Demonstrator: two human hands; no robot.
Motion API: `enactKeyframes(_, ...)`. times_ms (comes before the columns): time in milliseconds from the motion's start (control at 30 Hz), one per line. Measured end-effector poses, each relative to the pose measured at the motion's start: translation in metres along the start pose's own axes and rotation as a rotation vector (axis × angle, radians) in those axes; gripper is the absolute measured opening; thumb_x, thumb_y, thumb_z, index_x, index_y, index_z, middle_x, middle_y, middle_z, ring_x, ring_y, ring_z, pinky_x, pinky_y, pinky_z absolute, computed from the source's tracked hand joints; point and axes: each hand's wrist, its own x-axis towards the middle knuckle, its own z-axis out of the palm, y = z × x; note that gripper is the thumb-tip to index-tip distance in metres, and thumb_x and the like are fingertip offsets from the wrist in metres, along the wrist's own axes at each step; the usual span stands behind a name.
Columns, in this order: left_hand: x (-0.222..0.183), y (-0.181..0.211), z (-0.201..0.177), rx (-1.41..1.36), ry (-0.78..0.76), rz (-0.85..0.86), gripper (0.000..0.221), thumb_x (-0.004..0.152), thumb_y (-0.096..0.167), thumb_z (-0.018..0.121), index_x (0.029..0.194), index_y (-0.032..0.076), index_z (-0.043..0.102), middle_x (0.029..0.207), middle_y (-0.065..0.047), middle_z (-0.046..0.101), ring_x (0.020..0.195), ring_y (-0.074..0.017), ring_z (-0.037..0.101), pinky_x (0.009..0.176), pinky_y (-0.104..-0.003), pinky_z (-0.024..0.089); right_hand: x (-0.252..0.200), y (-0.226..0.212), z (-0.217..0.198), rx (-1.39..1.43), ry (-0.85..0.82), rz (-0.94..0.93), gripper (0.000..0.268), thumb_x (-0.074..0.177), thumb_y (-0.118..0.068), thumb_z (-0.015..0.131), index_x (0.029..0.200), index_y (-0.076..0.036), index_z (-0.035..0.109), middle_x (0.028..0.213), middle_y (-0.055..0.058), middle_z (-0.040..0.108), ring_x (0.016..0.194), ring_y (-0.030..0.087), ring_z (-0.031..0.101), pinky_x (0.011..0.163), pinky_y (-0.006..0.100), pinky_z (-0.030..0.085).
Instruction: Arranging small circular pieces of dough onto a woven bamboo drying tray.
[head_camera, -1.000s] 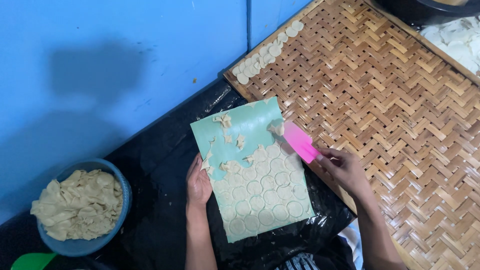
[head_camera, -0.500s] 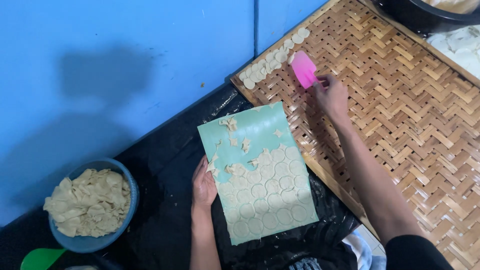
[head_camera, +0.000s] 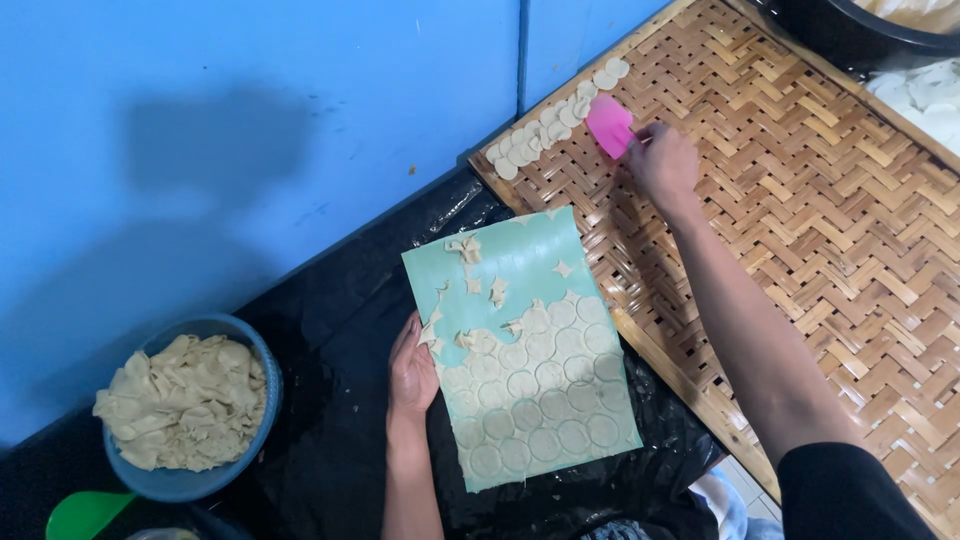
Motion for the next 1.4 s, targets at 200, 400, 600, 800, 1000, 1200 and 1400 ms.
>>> enactKeyframes(200,0.003,-0.008,-0.017,-0.037,0.012,0.006,0.044,0.107,0.021,0.050,0.142,-0.004,0.053,0.141,-0.014,0.062,0.131,-0.0229,0.057,0.112,-0.037,0.041,-0.013,-0.041,-0.030,-0.275,0.042,-0.140,0.031,0.089,-0.024,0.077,0.111,-0.003,0.073,0.106,0.023,0.070,0.085,0.041,0.071,0.071,0.052,0.056)
enactKeyframes(400,0.003,-0.004,-0.004,-0.060,0.030,-0.032,0.042,0.109,0.025,0.047,0.140,-0.003,0.056,0.138,-0.013,0.064,0.127,-0.0220,0.059,0.109,-0.037,0.044,-0.062,-0.044,-0.058,-0.018,0.141,-0.243,0.017,0.100,-0.015,0.072,0.111,-0.004,0.073,0.105,0.018,0.074,0.081,0.036,0.072,0.070,0.048,0.057)
enactKeyframes(600,0.005,-0.007,-0.019,-0.054,0.017,-0.069,0.035,0.108,0.020,0.053,0.137,0.001,0.056,0.135,-0.011,0.065,0.126,-0.0204,0.060,0.109,-0.037,0.044,-0.165,-0.033,-0.087,0.087,0.020,-0.167,0.024,0.098,-0.015,0.072,0.120,-0.004,0.076,0.096,0.017,0.075,0.076,0.026,0.073,0.067,0.038,0.058)
enactKeyframes(800,0.010,0.021,0.020,0.156,0.103,-0.229,0.049,0.099,0.035,0.058,0.136,0.003,0.059,0.130,-0.009,0.069,0.120,-0.0199,0.064,0.100,-0.035,0.049,-0.239,-0.039,-0.122,0.250,-0.169,0.233,0.030,0.098,-0.021,0.070,0.126,-0.012,0.073,0.088,0.011,0.077,0.067,0.021,0.072,0.061,0.035,0.056)
enactKeyframes(1000,0.028,0.024,0.006,0.361,0.147,-0.214,0.059,0.102,0.045,0.055,0.134,-0.005,0.060,0.128,-0.015,0.069,0.113,-0.0230,0.068,0.096,-0.038,0.055,-0.276,-0.014,-0.125,0.235,-0.184,0.188,0.032,0.094,-0.021,0.072,0.125,-0.011,0.074,0.092,0.009,0.078,0.074,0.017,0.074,0.066,0.033,0.058)
enactKeyframes(1200,0.027,0.037,-0.015,0.141,0.114,-0.065,0.059,0.103,0.042,0.051,0.146,0.002,0.050,0.142,-0.011,0.060,0.127,-0.0246,0.061,0.106,-0.040,0.048,-0.291,-0.027,-0.132,0.209,-0.186,0.042,0.037,0.093,-0.022,0.069,0.128,-0.010,0.071,0.108,0.013,0.076,0.087,0.024,0.075,0.074,0.038,0.060)
enactKeyframes(1400,0.027,0.031,-0.042,0.087,-0.087,-0.141,0.066,0.104,0.050,0.048,0.151,0.003,0.045,0.147,-0.012,0.057,0.133,-0.0267,0.055,0.111,-0.042,0.045,-0.303,-0.035,-0.120,0.133,-0.225,-0.062,0.036,0.093,-0.024,0.070,0.125,-0.009,0.073,0.110,0.014,0.075,0.088,0.027,0.074,0.076,0.039,0.058)
